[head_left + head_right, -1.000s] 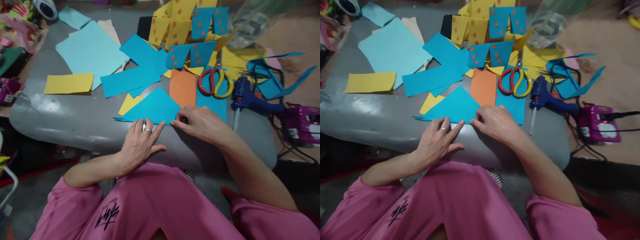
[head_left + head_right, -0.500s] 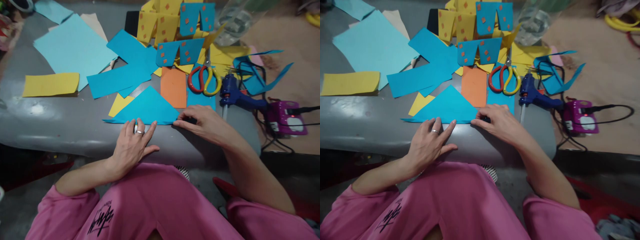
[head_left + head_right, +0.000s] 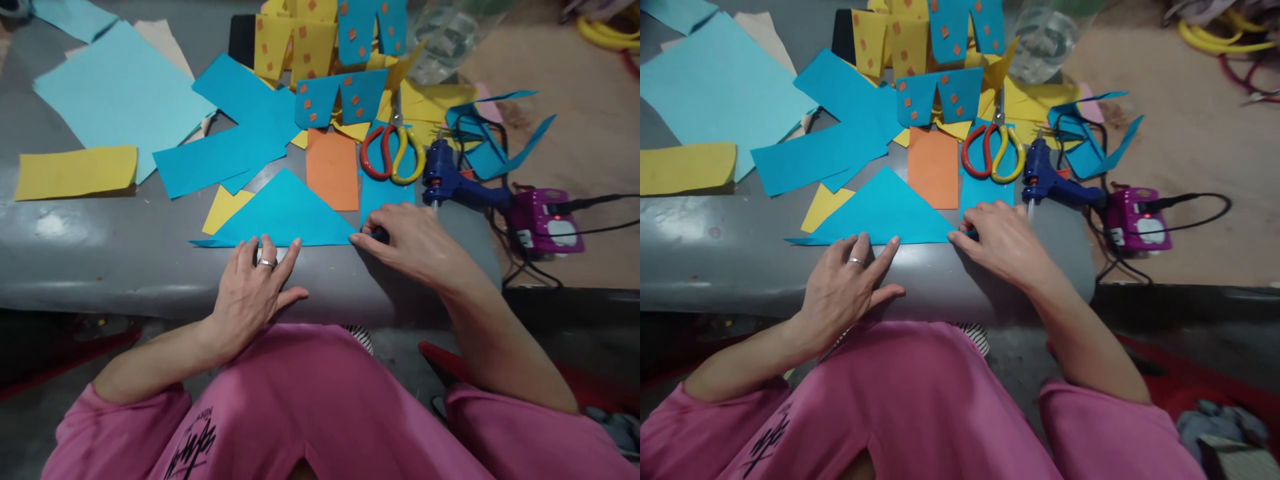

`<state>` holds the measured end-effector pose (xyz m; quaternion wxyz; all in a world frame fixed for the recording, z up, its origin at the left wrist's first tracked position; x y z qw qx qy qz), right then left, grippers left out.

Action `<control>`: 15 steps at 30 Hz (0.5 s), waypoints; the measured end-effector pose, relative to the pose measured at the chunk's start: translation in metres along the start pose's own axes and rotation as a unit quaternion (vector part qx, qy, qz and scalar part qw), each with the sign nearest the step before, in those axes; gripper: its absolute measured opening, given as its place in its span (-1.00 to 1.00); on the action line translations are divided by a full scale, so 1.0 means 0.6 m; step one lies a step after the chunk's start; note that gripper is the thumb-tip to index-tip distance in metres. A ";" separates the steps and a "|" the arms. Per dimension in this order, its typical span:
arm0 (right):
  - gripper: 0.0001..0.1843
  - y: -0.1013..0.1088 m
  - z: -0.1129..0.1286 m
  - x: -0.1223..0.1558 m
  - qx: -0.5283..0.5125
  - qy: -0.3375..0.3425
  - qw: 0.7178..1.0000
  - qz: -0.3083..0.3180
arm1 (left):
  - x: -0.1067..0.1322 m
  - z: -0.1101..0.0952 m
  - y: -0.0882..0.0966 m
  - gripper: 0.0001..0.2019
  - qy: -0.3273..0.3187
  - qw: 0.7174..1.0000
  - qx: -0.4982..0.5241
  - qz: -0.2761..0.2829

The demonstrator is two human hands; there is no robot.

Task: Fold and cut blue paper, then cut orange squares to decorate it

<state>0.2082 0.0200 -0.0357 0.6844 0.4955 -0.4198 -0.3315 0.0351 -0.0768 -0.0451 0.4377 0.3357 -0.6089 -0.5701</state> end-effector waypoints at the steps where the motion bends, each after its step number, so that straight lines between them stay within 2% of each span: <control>1: -0.66 -0.001 -0.008 0.004 0.004 -0.005 1.000 -0.003 | 0.000 0.000 0.000 -0.26 0.000 1.000 0.001 -0.001; 4: -0.65 0.000 -0.027 0.016 0.013 -0.025 1.000 -0.013 | 0.000 0.001 0.000 -0.27 -0.002 1.000 0.008 -0.003; 6: -0.71 0.008 -0.032 0.026 0.027 -0.037 0.999 -0.028 | 0.000 0.000 0.000 -0.28 -0.005 1.000 0.013 -0.005; 8: -0.76 0.025 -0.024 0.039 0.050 -0.049 0.996 -0.063 | 0.000 0.000 0.001 -0.29 -0.007 1.000 0.015 -0.009; 10: -0.69 0.041 0.001 0.054 0.066 -0.040 0.991 -0.111 | 0.000 -0.001 0.002 -0.29 -0.010 1.000 0.018 -0.015; 12: -0.63 0.043 0.047 0.065 0.062 0.023 0.987 -0.145 | -0.001 -0.001 0.003 -0.29 -0.009 1.000 0.021 -0.021; 15: -0.60 0.007 0.125 0.075 0.050 0.168 0.974 -0.143 | -0.003 -0.001 0.002 -0.29 -0.002 1.000 0.017 -0.027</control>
Point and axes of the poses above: each hand's wrist, its own x-axis away from the middle knuckle, its own y-axis out of the back of the hand, z = x × y, the point moved 9 cm from there along -x, towards the middle knuckle, and after that the axes turned 2 degrees about z, right-handed, at the moved point
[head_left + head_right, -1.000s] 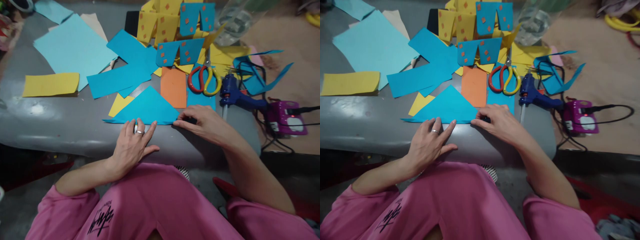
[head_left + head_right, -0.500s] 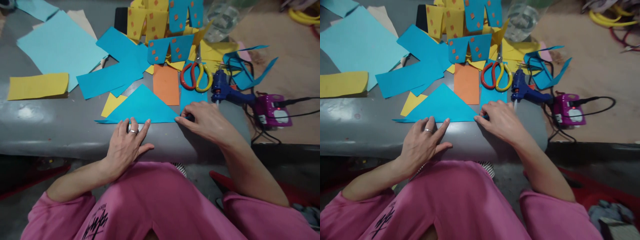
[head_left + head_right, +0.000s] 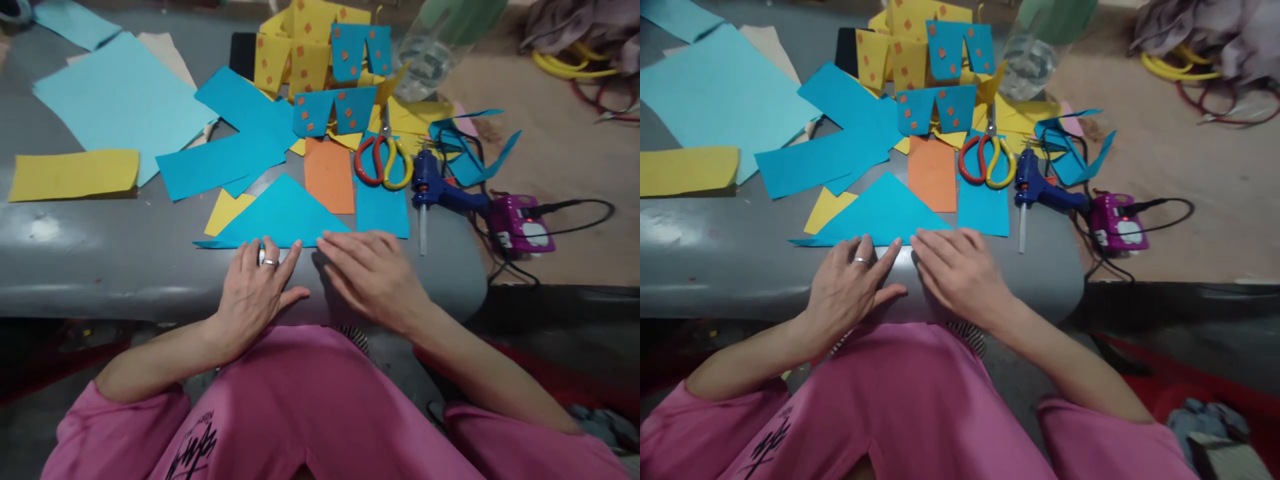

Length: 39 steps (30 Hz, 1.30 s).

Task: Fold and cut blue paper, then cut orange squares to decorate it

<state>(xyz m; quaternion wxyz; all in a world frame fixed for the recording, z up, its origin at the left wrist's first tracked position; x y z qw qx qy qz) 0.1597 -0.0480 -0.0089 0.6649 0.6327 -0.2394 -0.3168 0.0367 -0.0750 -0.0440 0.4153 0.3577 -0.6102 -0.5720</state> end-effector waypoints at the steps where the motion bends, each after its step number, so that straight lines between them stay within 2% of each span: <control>1: -0.58 -0.013 0.019 0.000 0.000 0.032 0.999 -0.003 | -0.001 -0.001 -0.001 -0.29 0.002 1.000 -0.004 0.000; 3: -0.54 -0.032 0.036 0.000 0.010 0.055 0.998 -0.027 | -0.002 -0.003 -0.005 -0.27 0.003 1.000 -0.013 -0.002; 6: -0.47 -0.047 0.037 0.001 0.023 0.051 0.996 -0.064 | -0.001 -0.003 -0.014 -0.22 0.002 0.999 -0.027 -0.017; 11: -0.39 -0.038 0.040 0.006 0.045 0.081 0.989 -0.118 | 0.016 0.026 -0.025 0.05 0.017 0.997 -0.040 -0.063; 16: -0.37 -0.035 0.042 0.004 0.055 0.089 0.986 -0.129 | 0.043 0.066 -0.019 0.13 -0.008 0.993 -0.019 -0.116; 21: -0.44 -0.034 0.042 0.003 0.052 0.081 0.987 -0.130 | 0.080 0.144 -0.012 0.03 0.028 0.992 0.000 -0.127; 24: -0.47 -0.034 0.043 0.003 0.049 0.076 0.987 -0.134 | 0.098 0.187 -0.007 -0.12 0.049 0.992 0.011 -0.116; 26: -0.48 -0.034 0.044 0.002 0.049 0.072 0.987 -0.137 | 0.104 0.203 0.008 -0.29 0.076 0.987 0.012 -0.143; 28: -0.51 -0.032 0.045 0.000 0.047 0.066 0.987 -0.139 | 0.101 0.194 0.031 -0.48 0.084 0.976 0.007 -0.200; 29: -0.53 -0.031 0.046 -0.002 0.044 0.062 0.987 -0.138 | 0.095 0.177 0.041 -0.57 0.069 0.971 0.006 -0.228; 32: -0.60 -0.028 0.042 -0.007 0.026 0.045 0.990 -0.133 | 0.057 0.102 0.054 -0.75 -0.041 0.964 0.002 -0.261; 35: -0.65 -0.024 0.034 -0.013 0.002 0.029 0.990 -0.137 | 0.008 0.053 0.039 -0.77 -0.108 0.974 -0.030 -0.197; 37: -0.68 -0.023 0.027 -0.018 -0.020 0.023 0.990 -0.136 | -0.013 0.041 0.031 -0.77 -0.129 0.977 -0.062 -0.158; 39: -0.70 -0.026 0.019 -0.025 -0.043 0.016 0.991 -0.126 | -0.022 0.036 0.034 -0.79 -0.144 0.973 -0.096 -0.153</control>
Point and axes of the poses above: each hand's wrist, its own x-axis away from the middle knuckle, its own y-axis out of the back of the hand, z = x × y, the point moved 9 cm from there along -x, towards the middle knuckle, and after that the axes turned 2 degrees about z, right-handed, at the moved point
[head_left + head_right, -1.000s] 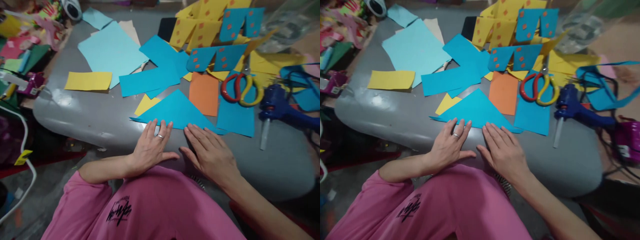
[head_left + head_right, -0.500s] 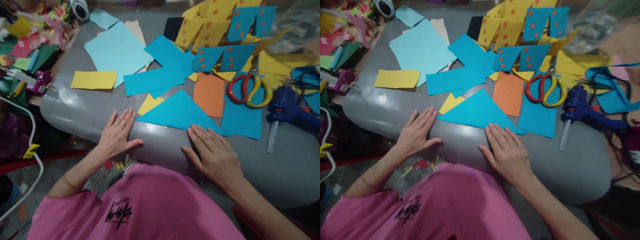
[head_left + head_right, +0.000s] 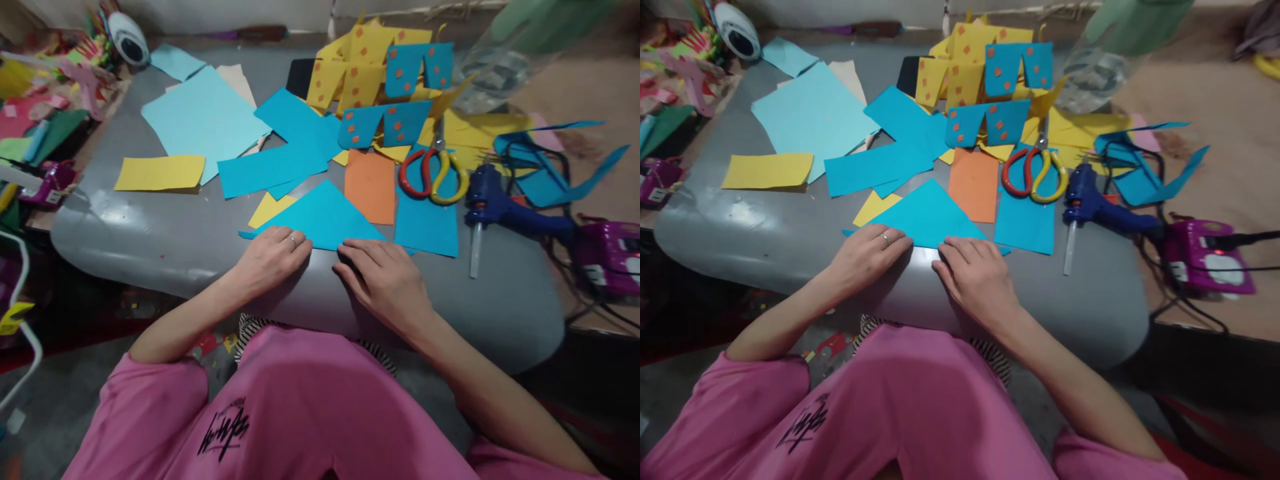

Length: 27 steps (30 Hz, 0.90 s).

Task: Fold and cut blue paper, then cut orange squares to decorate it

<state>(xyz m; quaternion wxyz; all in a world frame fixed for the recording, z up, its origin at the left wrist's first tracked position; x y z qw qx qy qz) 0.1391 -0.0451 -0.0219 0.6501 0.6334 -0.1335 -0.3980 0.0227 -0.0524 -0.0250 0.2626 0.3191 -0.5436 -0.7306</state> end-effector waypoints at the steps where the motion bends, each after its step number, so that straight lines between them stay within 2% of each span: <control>1: -0.71 -0.002 -0.004 -0.004 -0.008 -0.005 1.000 0.005 | -0.003 -0.001 0.004 -0.80 -0.009 1.000 -0.015 -0.007; 6: -0.73 -0.011 -0.013 -0.027 0.017 -0.006 1.000 0.017 | -0.011 -0.003 0.020 -0.76 -0.013 0.998 -0.054 -0.043; 11: -0.69 -0.020 -0.008 -0.041 0.046 0.012 0.999 0.012 | -0.018 0.005 0.016 -0.76 0.026 0.997 -0.027 -0.071; 16: -0.68 -0.027 -0.022 -0.045 0.015 -0.024 0.999 0.040 | -0.031 0.022 -0.007 -0.75 0.065 0.996 0.056 -0.014; 21: -0.60 -0.028 -0.050 -0.048 0.010 -0.087 0.991 0.098 | -0.026 0.066 -0.029 -0.75 0.149 0.968 0.190 0.064; 27: -0.46 -0.025 -0.071 -0.049 0.010 -0.101 0.987 0.122 | 0.015 0.114 -0.032 -0.69 0.187 0.951 0.236 0.073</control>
Point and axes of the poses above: each hand's wrist, its own x-axis away from the middle knuckle, its own y-axis out of the back of the hand, z = x × y, the point moved 9 cm from there along -x, towards the middle knuckle, and after that the axes turned 2 degrees about z, right-handed, at the moved point
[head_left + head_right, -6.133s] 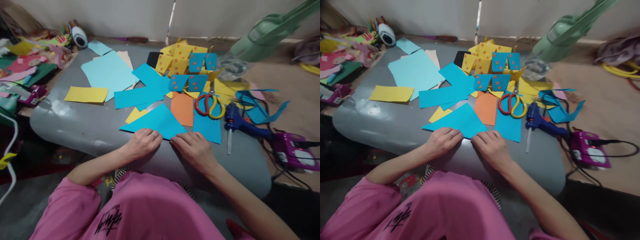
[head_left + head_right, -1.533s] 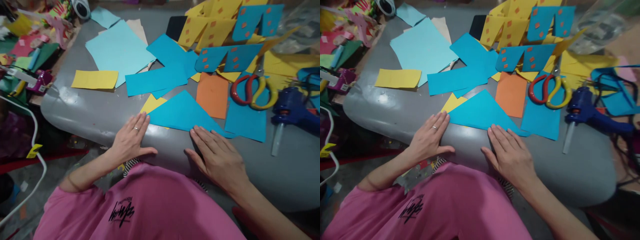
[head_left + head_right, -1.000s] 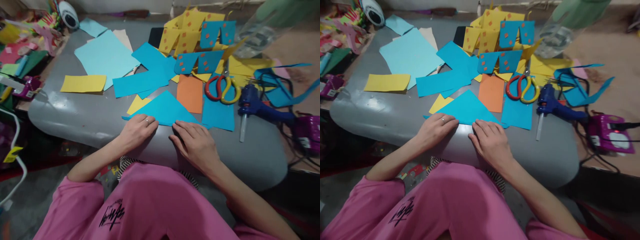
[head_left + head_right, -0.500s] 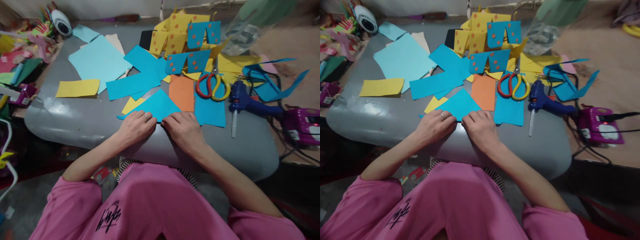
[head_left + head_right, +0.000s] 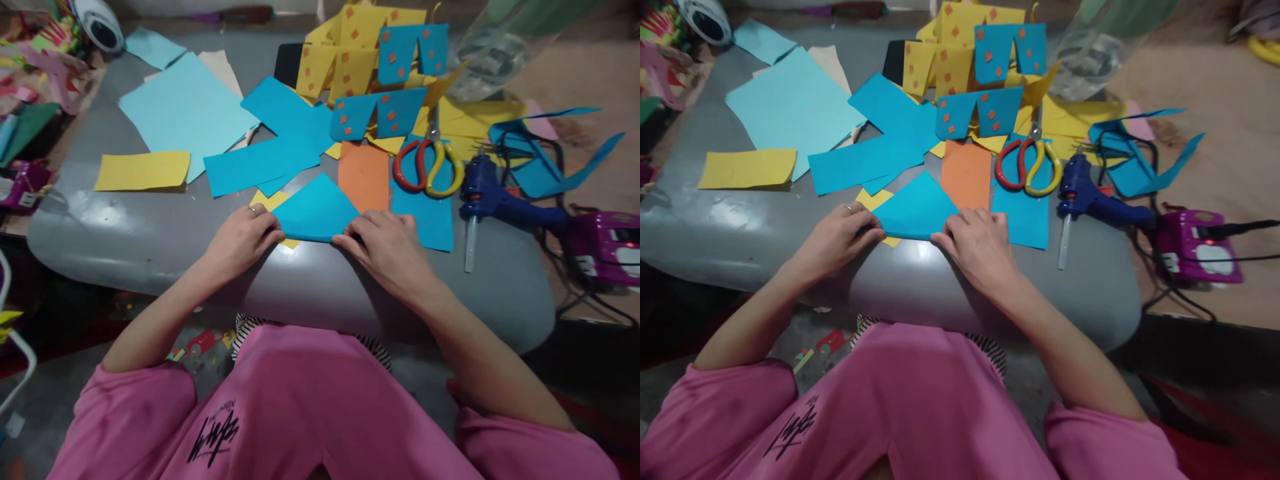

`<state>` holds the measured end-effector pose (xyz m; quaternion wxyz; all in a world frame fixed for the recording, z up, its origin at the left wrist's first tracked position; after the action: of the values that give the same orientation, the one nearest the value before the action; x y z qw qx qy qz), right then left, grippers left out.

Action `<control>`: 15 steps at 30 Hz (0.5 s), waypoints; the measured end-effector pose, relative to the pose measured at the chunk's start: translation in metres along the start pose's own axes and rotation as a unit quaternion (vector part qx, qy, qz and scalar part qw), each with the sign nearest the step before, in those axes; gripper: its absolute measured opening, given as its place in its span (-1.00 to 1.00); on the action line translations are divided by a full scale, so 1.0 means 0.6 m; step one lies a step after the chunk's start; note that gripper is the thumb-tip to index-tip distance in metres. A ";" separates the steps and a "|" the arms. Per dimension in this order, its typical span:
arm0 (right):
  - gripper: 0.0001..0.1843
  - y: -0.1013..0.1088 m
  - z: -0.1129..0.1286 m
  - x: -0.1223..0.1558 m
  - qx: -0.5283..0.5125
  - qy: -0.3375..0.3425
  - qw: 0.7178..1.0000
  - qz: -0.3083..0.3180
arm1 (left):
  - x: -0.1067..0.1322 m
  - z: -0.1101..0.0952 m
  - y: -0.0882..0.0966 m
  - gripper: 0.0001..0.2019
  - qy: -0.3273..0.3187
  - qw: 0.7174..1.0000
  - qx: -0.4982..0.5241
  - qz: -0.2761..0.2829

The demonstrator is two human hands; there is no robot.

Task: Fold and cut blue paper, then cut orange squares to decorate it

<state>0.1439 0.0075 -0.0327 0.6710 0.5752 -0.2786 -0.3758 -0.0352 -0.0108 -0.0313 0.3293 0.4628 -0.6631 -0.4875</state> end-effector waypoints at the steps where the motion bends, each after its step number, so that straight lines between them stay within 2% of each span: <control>1: -0.46 -0.001 -0.003 0.000 0.000 -0.003 1.000 0.003 | 0.004 0.009 0.003 -0.68 0.006 1.000 0.001 0.000; 8: -0.47 -0.006 -0.016 0.004 0.001 -0.017 1.000 0.025 | 0.020 0.056 0.016 -0.67 0.042 0.999 0.011 0.011; 15: -0.35 0.002 -0.028 0.008 -0.007 -0.002 1.000 -0.002 | 0.021 0.063 0.017 -0.78 0.051 0.999 0.014 -0.001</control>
<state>0.1603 0.0130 -0.0348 0.6734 0.5705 -0.2766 -0.3802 -0.0761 -0.0085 -0.0335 0.3557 0.4919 -0.6520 -0.4543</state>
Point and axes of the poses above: each hand's wrist, its own x-axis away from the middle knuckle, its own y-axis out of the back of the hand, z = x × y, the point moved 9 cm from there along -x, towards the middle knuckle, and after that the axes turned 2 degrees about z, right-handed, at the moved point
